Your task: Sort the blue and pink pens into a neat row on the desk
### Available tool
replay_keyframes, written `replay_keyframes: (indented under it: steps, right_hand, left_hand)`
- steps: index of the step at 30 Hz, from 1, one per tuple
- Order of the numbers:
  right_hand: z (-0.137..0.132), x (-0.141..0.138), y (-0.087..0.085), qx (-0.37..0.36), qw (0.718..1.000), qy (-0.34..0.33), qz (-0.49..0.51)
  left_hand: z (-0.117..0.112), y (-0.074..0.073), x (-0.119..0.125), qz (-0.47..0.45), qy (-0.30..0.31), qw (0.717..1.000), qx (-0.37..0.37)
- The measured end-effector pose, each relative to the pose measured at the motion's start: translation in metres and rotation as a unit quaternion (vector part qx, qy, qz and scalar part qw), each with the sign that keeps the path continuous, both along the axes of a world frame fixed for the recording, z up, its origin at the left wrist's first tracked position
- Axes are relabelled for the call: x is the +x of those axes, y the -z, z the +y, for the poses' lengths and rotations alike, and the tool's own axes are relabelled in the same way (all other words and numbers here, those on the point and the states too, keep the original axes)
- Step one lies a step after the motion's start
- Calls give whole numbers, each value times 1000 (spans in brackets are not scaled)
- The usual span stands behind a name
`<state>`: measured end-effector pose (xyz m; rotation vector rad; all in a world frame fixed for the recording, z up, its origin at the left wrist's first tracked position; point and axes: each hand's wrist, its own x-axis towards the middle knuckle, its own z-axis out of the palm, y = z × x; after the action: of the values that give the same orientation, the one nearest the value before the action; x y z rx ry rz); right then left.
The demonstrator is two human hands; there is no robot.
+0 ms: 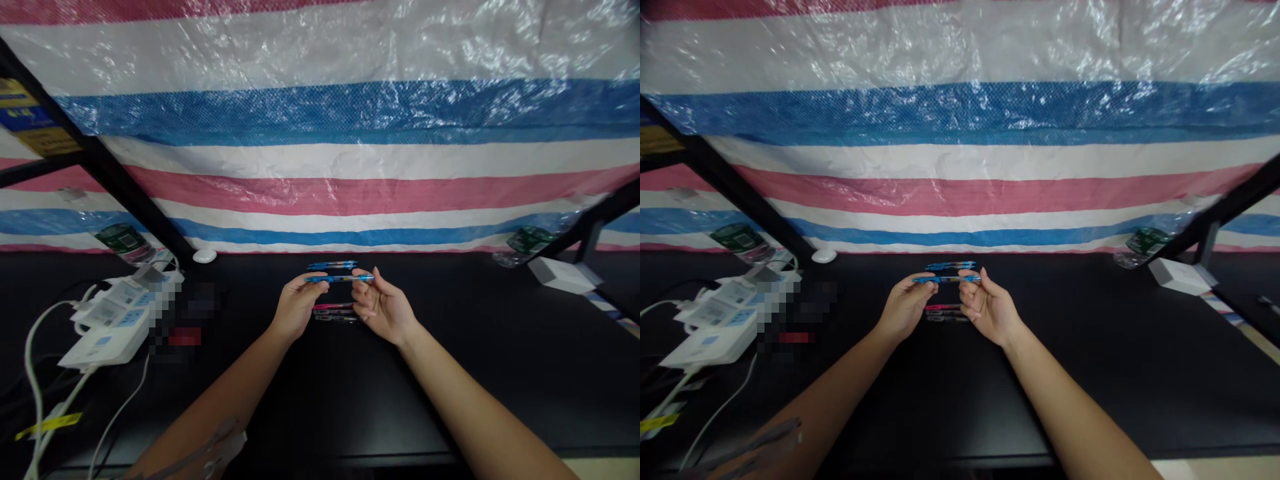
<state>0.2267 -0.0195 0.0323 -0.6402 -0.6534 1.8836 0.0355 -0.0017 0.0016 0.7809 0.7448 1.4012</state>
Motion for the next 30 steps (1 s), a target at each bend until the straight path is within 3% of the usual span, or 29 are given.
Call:
replay_keyframes:
  steps: [6, 30]
  right_hand:
    - [-2, -4, 1, 31, 999, 9, -25]
    - [1, -1, 3, 33, 997, 39, -58]
  left_hand:
    - [-1, -1, 1, -3, 0, 1000, 0]
    - [0, 3, 0, 24, -1, 1000, 1]
